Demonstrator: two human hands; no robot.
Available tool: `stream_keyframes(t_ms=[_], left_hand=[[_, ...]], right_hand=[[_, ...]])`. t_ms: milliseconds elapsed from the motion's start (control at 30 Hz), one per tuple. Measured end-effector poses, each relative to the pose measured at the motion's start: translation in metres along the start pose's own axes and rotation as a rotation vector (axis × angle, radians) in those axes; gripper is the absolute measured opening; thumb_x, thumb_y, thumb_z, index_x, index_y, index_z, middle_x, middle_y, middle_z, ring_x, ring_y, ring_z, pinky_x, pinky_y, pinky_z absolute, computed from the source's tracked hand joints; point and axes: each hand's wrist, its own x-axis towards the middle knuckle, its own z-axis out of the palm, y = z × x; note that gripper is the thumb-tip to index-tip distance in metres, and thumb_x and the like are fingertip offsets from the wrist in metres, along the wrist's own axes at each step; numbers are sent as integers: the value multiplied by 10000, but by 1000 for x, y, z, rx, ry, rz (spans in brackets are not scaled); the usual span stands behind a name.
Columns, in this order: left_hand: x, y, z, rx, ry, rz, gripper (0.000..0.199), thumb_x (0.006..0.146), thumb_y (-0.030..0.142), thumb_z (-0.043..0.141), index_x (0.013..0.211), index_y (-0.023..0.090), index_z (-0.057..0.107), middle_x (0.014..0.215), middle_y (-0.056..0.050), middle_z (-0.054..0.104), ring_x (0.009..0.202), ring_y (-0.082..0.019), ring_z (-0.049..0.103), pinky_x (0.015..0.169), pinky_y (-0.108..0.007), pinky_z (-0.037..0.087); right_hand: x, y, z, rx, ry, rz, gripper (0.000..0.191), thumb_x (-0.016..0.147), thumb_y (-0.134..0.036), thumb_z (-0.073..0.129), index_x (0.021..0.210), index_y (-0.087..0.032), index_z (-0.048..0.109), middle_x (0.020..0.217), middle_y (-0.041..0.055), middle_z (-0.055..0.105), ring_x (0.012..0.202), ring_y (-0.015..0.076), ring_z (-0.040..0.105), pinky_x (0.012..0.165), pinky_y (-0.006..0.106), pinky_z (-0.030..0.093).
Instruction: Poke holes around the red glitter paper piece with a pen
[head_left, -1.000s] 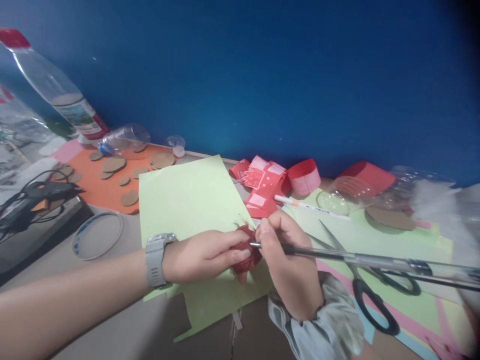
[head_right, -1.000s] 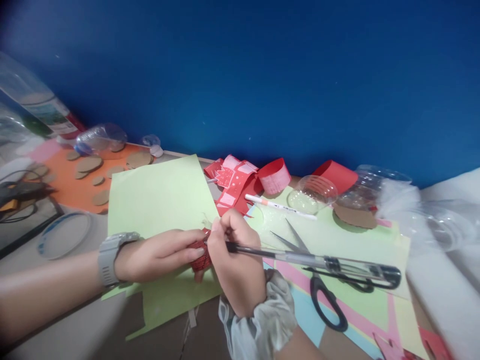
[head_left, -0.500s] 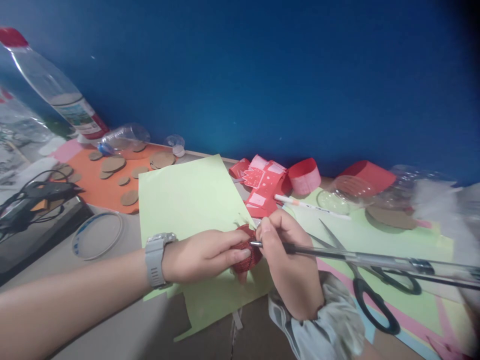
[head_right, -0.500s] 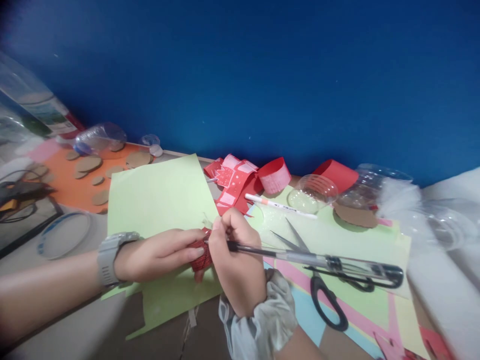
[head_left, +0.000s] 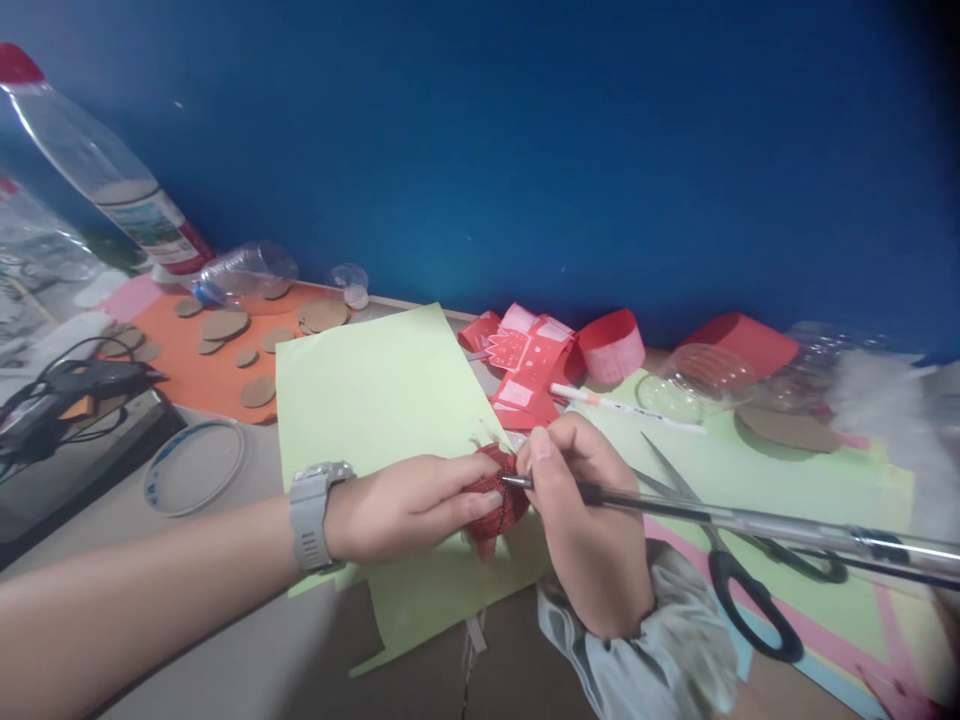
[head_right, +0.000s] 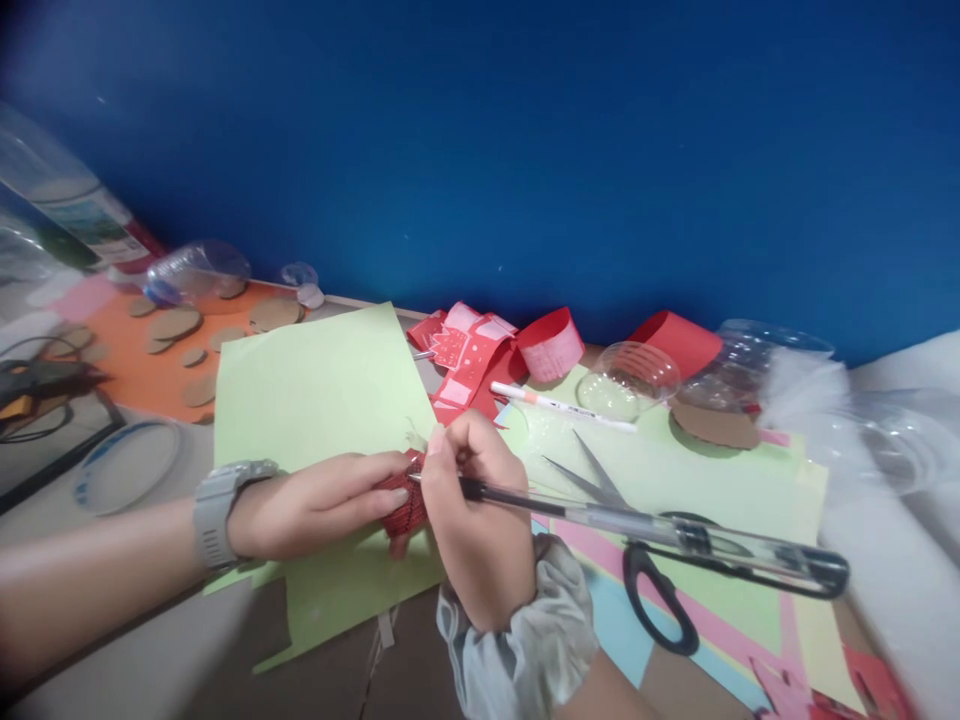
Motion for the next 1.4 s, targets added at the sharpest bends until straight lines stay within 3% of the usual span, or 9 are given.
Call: stream_keyframes(t_ms=[500,1400], left_hand=[[-1,-1,1,31,-5,-49,293,1025,345,291,1072,146,500,883,-58,688,831,-151,642,792,-260,470],[0,-1,0,43,-14,-42,293,1024,361,293,977,157,499,877,-49,674,813,-135,624,772,-237,460]], right_hand=[[-2,2,3,-2,-1,28,252,878,-194,498,653,-204,387,564,-65,403,502,72,366,469,186,333],[-1,0,2,-65,20,28,261,867,-186,494,630,-205,386,555,-56,411,499,81,379,470,198,339]])
